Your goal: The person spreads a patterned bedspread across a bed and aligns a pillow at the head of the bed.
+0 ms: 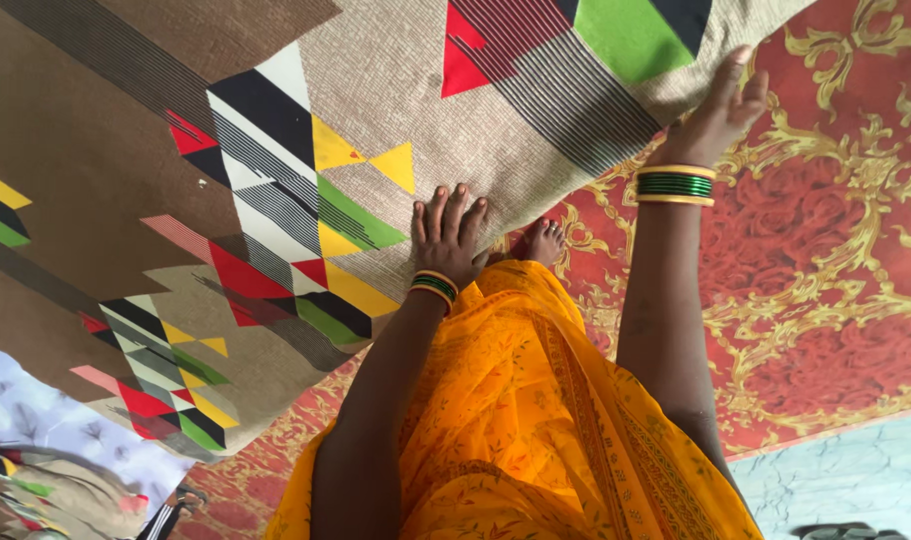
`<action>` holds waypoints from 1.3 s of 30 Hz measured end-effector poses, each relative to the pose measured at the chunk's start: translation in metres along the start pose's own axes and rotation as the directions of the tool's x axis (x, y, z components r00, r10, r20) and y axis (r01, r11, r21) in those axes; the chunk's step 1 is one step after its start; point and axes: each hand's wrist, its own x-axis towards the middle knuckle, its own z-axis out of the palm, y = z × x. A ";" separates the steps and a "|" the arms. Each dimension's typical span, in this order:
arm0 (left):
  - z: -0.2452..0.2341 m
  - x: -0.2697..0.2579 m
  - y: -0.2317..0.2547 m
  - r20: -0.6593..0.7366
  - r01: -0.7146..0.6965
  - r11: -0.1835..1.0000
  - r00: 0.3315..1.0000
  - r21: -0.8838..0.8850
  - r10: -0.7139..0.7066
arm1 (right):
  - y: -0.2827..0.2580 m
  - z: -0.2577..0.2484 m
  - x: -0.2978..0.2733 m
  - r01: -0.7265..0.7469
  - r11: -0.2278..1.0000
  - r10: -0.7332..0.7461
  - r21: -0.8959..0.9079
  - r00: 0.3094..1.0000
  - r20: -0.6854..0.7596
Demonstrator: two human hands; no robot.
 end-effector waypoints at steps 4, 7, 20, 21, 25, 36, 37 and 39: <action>-0.003 0.003 0.001 -0.003 0.017 0.999 1.000 -0.051 -0.017 | 0.031 0.033 0.015 0.236 0.970 -0.214 -0.051 0.938 0.273; -0.002 0.001 0.000 0.003 0.013 0.999 1.000 -0.050 -0.013 | 0.083 0.039 0.064 0.333 0.721 -0.346 -0.608 0.933 0.101; -0.001 -0.001 -0.002 0.097 0.046 0.998 0.994 -0.047 -0.041 | 0.055 0.058 0.039 0.311 0.732 -0.428 -0.606 0.902 -0.054; -0.003 -0.001 -0.001 0.091 0.041 0.998 0.995 -0.044 -0.037 | 0.051 0.057 0.036 0.190 0.682 -0.349 -0.706 0.933 -0.085; -0.015 0.007 -0.001 0.247 0.061 0.995 0.968 -0.080 -0.040 | 0.047 0.056 0.033 0.068 0.556 -0.273 -0.828 0.956 -0.105; -0.020 0.008 -0.008 0.281 0.036 0.992 0.960 -0.123 0.000 | 0.027 0.063 0.010 0.112 0.661 -0.270 -0.742 0.958 -0.096; -0.019 0.008 -0.008 0.281 0.027 0.993 0.960 -0.113 0.005 | 0.025 0.064 0.010 0.080 0.641 -0.252 -0.763 0.962 -0.110; -0.015 0.008 -0.008 0.269 0.029 0.993 0.963 -0.116 0.003 | 0.026 0.064 0.009 0.116 0.651 -0.268 -0.750 0.960 -0.085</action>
